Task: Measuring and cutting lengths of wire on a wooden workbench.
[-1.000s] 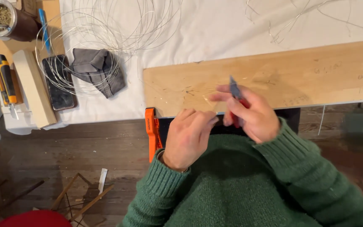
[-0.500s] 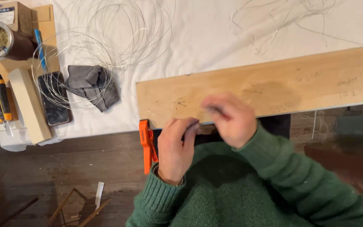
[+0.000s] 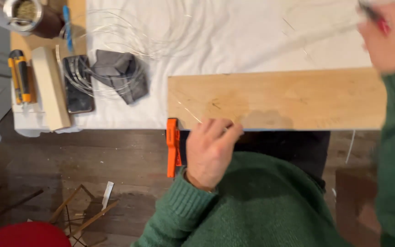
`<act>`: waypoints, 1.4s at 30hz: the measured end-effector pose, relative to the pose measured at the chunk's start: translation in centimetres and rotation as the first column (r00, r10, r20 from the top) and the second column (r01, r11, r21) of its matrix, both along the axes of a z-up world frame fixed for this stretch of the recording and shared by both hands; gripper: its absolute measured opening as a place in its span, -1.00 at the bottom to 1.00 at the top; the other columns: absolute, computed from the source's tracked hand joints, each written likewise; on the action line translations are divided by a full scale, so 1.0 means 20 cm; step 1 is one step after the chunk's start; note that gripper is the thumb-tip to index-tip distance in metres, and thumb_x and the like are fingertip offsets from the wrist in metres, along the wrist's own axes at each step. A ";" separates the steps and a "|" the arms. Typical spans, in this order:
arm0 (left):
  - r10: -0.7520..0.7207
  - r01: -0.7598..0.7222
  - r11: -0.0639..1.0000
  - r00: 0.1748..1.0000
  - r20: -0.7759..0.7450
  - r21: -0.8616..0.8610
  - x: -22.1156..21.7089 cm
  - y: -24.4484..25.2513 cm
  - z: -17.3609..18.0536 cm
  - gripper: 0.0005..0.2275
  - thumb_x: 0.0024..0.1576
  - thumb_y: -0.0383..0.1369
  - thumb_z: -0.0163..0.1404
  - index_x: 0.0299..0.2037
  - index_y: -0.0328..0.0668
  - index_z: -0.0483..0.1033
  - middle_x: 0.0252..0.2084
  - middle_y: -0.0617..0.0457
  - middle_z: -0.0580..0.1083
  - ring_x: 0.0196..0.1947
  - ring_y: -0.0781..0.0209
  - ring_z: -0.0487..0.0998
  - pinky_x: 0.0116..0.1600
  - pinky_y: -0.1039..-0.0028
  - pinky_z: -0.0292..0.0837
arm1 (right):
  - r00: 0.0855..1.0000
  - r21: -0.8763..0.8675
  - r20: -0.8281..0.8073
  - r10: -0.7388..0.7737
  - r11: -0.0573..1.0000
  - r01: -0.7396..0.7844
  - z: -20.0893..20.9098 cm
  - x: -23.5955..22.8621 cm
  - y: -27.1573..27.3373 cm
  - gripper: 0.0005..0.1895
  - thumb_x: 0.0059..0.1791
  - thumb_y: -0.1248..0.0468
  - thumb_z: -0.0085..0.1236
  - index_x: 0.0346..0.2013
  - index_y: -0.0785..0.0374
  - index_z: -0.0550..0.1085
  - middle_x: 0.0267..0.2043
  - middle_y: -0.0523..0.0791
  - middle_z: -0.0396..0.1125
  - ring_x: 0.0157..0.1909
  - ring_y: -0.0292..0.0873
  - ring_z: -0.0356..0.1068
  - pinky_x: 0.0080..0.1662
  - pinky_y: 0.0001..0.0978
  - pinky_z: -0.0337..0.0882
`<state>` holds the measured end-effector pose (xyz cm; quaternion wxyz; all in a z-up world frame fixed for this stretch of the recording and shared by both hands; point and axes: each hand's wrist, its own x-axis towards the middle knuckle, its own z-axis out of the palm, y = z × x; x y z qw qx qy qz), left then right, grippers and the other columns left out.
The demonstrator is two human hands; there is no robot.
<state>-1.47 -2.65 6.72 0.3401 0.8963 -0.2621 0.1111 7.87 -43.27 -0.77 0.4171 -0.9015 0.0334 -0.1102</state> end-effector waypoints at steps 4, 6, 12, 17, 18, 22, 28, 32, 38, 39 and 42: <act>-0.090 0.088 0.996 0.989 -0.116 -0.019 -0.03 -0.01 -0.07 -0.91 0.07 -0.49 0.08 -0.25 -0.14 0.57 -0.23 0.10 0.50 -0.24 0.09 0.48 -0.09 0.34 0.43 | 0.997 -0.138 0.060 -0.044 0.989 0.052 -0.60 -0.21 -0.45 -0.62 0.12 0.52 0.22 0.24 0.37 0.43 -0.03 0.00 0.30 -0.08 -0.07 0.37 -0.01 -0.28 0.42; -0.122 0.122 0.992 0.987 -0.107 -0.008 -0.05 -0.01 -0.12 -0.91 0.07 -0.46 0.06 -0.24 -0.16 0.55 -0.24 0.09 0.48 -0.23 0.09 0.48 -0.09 0.34 0.43 | 0.993 -0.020 0.024 -0.119 0.993 0.119 -0.62 -0.27 -0.42 -0.55 0.08 0.46 0.22 0.27 0.31 0.40 -0.06 -0.05 0.33 -0.12 -0.13 0.35 -0.05 -0.33 0.40; -0.307 0.313 0.949 0.946 -0.103 0.040 -0.09 -0.10 -0.15 -0.90 0.09 -0.43 -0.03 -0.24 -0.19 0.50 -0.30 0.05 0.40 -0.24 0.10 0.47 -0.09 0.33 0.41 | 0.969 -0.126 -0.222 0.109 0.982 -0.139 0.02 -0.23 0.31 -0.64 -0.03 0.24 0.30 0.04 0.24 0.53 -0.14 -0.04 0.44 -0.15 -0.11 0.46 -0.10 -0.25 0.45; -0.332 0.344 0.927 0.938 -0.099 0.148 -0.10 -0.10 -0.15 -0.92 0.09 -0.41 -0.03 -0.27 -0.19 0.48 -0.29 0.05 0.41 -0.24 0.11 0.48 -0.13 0.33 0.38 | 0.891 -0.319 -0.143 0.431 0.832 -0.454 0.25 0.00 0.93 -0.75 0.00 0.17 0.23 -0.09 0.21 0.61 -0.22 -0.05 0.47 -0.17 -0.03 0.46 -0.14 -0.19 0.45; -0.313 0.327 0.933 0.943 -0.109 0.148 -0.09 -0.08 -0.15 -0.92 0.08 -0.40 -0.03 -0.28 -0.19 0.48 -0.29 0.04 0.41 -0.22 0.10 0.48 -0.10 0.32 0.39 | 0.899 -0.392 -0.038 0.436 0.821 -0.415 0.25 0.10 0.98 -0.82 0.06 0.22 0.21 -0.11 0.19 0.62 -0.21 -0.05 0.47 -0.14 0.00 0.45 -0.10 -0.16 0.45; -0.177 0.196 0.966 0.976 -0.125 0.166 -0.04 0.06 -0.08 -0.92 0.07 -0.42 -0.02 -0.28 -0.20 0.48 -0.29 0.02 0.41 -0.17 0.05 0.48 -0.08 0.30 0.40 | 0.894 -0.389 0.098 0.438 0.844 -0.370 0.19 0.52 1.08 -0.87 0.13 0.25 0.20 -0.11 0.23 0.61 -0.18 0.00 0.47 -0.09 0.06 0.46 -0.05 -0.12 0.45; 0.004 0.016 0.979 0.995 -0.096 0.201 0.14 0.34 -0.05 -0.90 0.02 -0.44 -0.02 -0.29 -0.19 0.50 -0.24 0.01 0.43 -0.15 0.02 0.47 -0.05 0.28 0.40 | 0.924 -0.618 -0.306 0.228 0.691 -0.375 -0.03 0.82 1.03 -0.82 0.01 0.19 0.19 -0.28 0.15 0.70 -0.28 0.06 0.52 -0.22 0.18 0.49 -0.09 0.01 0.48; 0.060 0.000 0.958 0.977 -0.203 0.287 0.26 0.47 -0.07 -0.90 0.02 -0.45 -0.02 -0.29 -0.18 0.52 -0.23 0.00 0.44 -0.18 0.03 0.47 -0.07 0.31 0.41 | 0.891 -0.505 -0.422 0.169 0.772 -0.385 -0.01 0.79 1.07 -0.79 -0.07 0.14 0.20 -0.30 0.13 0.70 -0.27 -0.01 0.55 -0.21 0.14 0.50 -0.07 -0.02 0.49; 0.064 0.011 0.949 0.972 -0.226 0.317 0.35 0.54 -0.13 -0.85 -0.01 -0.47 0.01 -0.25 -0.17 0.55 -0.24 0.02 0.44 -0.20 0.03 0.46 -0.11 0.30 0.44 | 0.879 -0.265 -0.437 0.193 0.906 -0.330 -0.11 0.85 1.22 -0.54 -0.01 -0.14 0.32 -0.20 0.20 0.66 -0.23 0.01 0.53 -0.21 0.03 0.50 -0.04 -0.16 0.46; 0.099 -0.013 0.943 0.965 -0.243 0.333 0.36 0.54 -0.13 -0.87 -0.01 -0.46 0.03 -0.27 -0.16 0.55 -0.25 0.03 0.44 -0.20 0.03 0.47 -0.12 0.29 0.44 | 0.861 -0.179 -0.463 0.212 0.928 -0.325 -0.12 0.87 1.23 -0.58 -0.05 -0.09 0.34 -0.21 0.20 0.67 -0.24 -0.01 0.54 -0.22 -0.02 0.50 -0.05 -0.21 0.46; 0.195 -0.072 0.916 0.940 -0.281 0.395 0.38 0.49 -0.07 -0.92 0.01 -0.40 0.10 -0.33 -0.17 0.53 -0.26 0.02 0.44 -0.21 0.01 0.47 -0.18 0.27 0.44 | 0.840 0.006 -0.468 0.275 0.951 -0.308 -0.17 0.88 1.25 -0.64 -0.08 0.00 0.35 -0.24 0.24 0.67 -0.30 -0.07 0.54 -0.28 -0.17 0.49 -0.13 -0.33 0.46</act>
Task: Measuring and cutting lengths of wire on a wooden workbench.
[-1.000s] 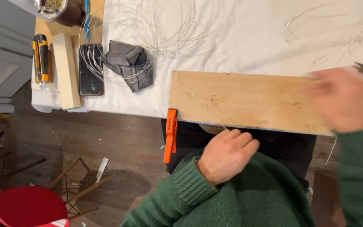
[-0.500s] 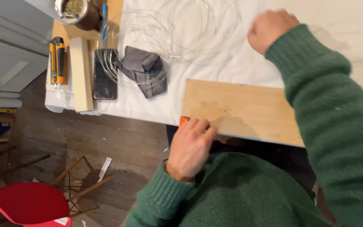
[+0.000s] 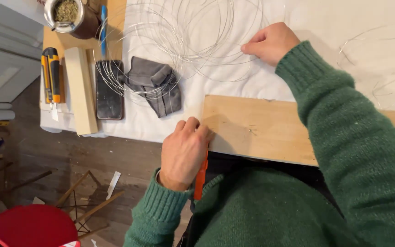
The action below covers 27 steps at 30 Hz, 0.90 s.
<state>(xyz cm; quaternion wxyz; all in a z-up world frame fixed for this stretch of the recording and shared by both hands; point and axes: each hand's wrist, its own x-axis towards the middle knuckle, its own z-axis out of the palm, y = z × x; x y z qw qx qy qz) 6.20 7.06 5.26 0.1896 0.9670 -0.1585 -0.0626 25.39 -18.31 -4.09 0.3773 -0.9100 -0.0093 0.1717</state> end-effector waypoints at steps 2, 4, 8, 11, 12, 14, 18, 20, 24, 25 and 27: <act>0.049 -0.048 0.998 0.998 -0.037 0.042 0.03 -0.08 0.03 -0.87 0.03 -0.33 0.14 -0.36 -0.19 0.51 -0.28 0.01 0.44 -0.22 -0.01 0.47 -0.23 0.26 0.44 | 1.000 0.096 -0.015 -0.010 0.995 0.012 0.02 -0.03 0.01 -0.67 -0.07 0.05 0.34 -0.26 0.28 0.66 -0.35 -0.11 0.53 -0.33 -0.27 0.48 -0.20 -0.41 0.46; -0.026 0.056 0.987 0.981 0.191 -0.153 0.08 -0.16 0.03 -0.81 0.11 -0.28 0.15 -0.25 -0.21 0.48 -0.21 0.01 0.43 -0.16 -0.04 0.46 -0.11 0.25 0.42 | 0.967 0.135 -0.247 -0.069 0.985 0.105 0.09 -0.06 0.03 -0.72 -0.04 0.10 0.28 -0.36 0.31 0.61 -0.49 -0.13 0.40 -0.55 -0.28 0.30 -0.44 -0.37 0.32; 0.029 0.032 0.986 0.931 0.363 -0.162 0.26 -0.36 -0.11 -0.70 0.02 -0.17 0.17 -0.26 -0.26 0.46 -0.26 -0.01 0.44 -0.19 -0.06 0.46 -0.14 0.15 0.31 | 0.954 0.177 -0.292 -0.071 0.976 0.127 0.12 -0.09 0.04 -0.72 -0.02 0.15 0.26 -0.46 0.32 0.53 -0.57 -0.14 0.32 -0.62 -0.33 0.25 -0.51 -0.44 0.25; 0.116 -0.094 0.991 0.959 0.259 -0.098 0.31 -0.40 -0.20 -0.72 0.11 -0.12 0.18 -0.28 -0.17 0.49 -0.39 0.06 0.46 -0.27 0.00 0.47 -0.15 0.12 0.25 | 0.931 0.362 -0.361 -0.053 0.912 0.192 0.13 -0.11 0.03 -0.76 -0.01 0.21 0.26 -0.39 0.36 0.51 -0.53 -0.16 0.32 -0.62 -0.32 0.22 -0.52 -0.42 0.25; 0.046 -0.016 0.993 0.965 0.256 -0.117 0.32 -0.38 -0.21 -0.82 0.05 -0.22 0.15 -0.28 -0.09 0.52 -0.36 0.11 0.49 -0.25 0.05 0.49 -0.14 0.15 0.25 | 0.957 0.410 -0.288 -0.031 0.899 0.153 0.17 -0.12 0.03 -0.80 0.01 0.22 0.23 -0.31 0.34 0.52 -0.52 -0.17 0.32 -0.59 -0.34 0.24 -0.51 -0.45 0.29; -0.027 0.065 0.988 0.965 0.260 -0.138 0.31 -0.35 -0.21 -0.88 -0.01 -0.31 0.11 -0.28 -0.02 0.54 -0.33 0.15 0.51 -0.23 0.09 0.50 -0.14 0.18 0.26 | 0.978 0.453 -0.209 -0.014 0.885 0.110 0.27 -0.15 0.03 -0.83 0.04 0.24 0.20 -0.23 0.32 0.52 -0.51 -0.18 0.33 -0.57 -0.37 0.26 -0.49 -0.48 0.34; -0.248 0.284 0.949 0.941 0.230 -0.136 0.22 -0.24 -0.19 -0.89 0.15 -0.37 -0.01 -0.20 -0.03 0.58 -0.32 0.13 0.48 -0.21 0.14 0.49 -0.02 0.24 0.30 | 0.974 0.563 0.144 -0.175 0.824 0.064 0.37 -0.35 -0.05 -0.84 0.08 0.29 0.15 -0.11 0.32 0.47 -0.21 -0.24 0.45 -0.27 -0.37 0.48 -0.33 -0.48 0.50; -0.315 0.363 0.922 0.907 0.280 -0.139 0.17 -0.20 -0.16 -0.82 0.12 -0.40 -0.05 -0.13 -0.07 0.58 -0.29 0.12 0.47 -0.20 0.14 0.49 0.03 0.26 0.32 | 0.902 0.446 0.321 -0.291 0.886 0.127 0.28 -0.48 -0.12 -0.83 0.18 0.28 0.17 -0.08 0.38 0.48 -0.23 -0.12 0.45 -0.29 -0.24 0.45 -0.28 -0.45 0.45; -0.442 0.491 0.854 0.859 0.258 -0.172 0.10 -0.14 -0.09 -0.78 0.14 -0.40 -0.05 -0.05 -0.14 0.56 -0.26 0.10 0.47 -0.16 0.13 0.48 0.07 0.32 0.35 | 0.989 0.404 -0.112 -0.094 0.905 0.132 0.16 -0.61 -0.09 -0.67 0.06 0.20 0.14 0.03 0.33 0.44 -0.19 -0.14 0.50 -0.19 -0.30 0.49 -0.18 -0.47 0.47; -0.494 0.531 0.831 0.841 0.222 -0.164 0.07 -0.14 -0.08 -0.76 0.11 -0.42 -0.05 -0.04 -0.13 0.56 -0.25 0.08 0.48 -0.16 0.12 0.49 0.04 0.34 0.35 | 0.928 0.523 -0.371 0.010 0.828 0.201 0.16 -0.65 -0.07 -0.64 0.06 0.17 0.05 0.10 0.29 0.40 -0.22 -0.18 0.53 -0.24 -0.35 0.51 -0.21 -0.49 0.49; -0.505 0.535 0.826 0.842 0.189 -0.177 0.04 -0.13 -0.09 -0.74 0.11 -0.43 -0.05 -0.01 -0.14 0.55 -0.22 0.08 0.52 -0.16 0.11 0.53 -0.01 0.32 0.38 | 0.895 0.633 -0.443 0.055 0.726 0.268 0.09 -0.63 -0.06 -0.62 0.11 0.17 0.01 0.14 0.34 0.42 -0.32 -0.19 0.43 -0.35 -0.33 0.40 -0.29 -0.48 0.41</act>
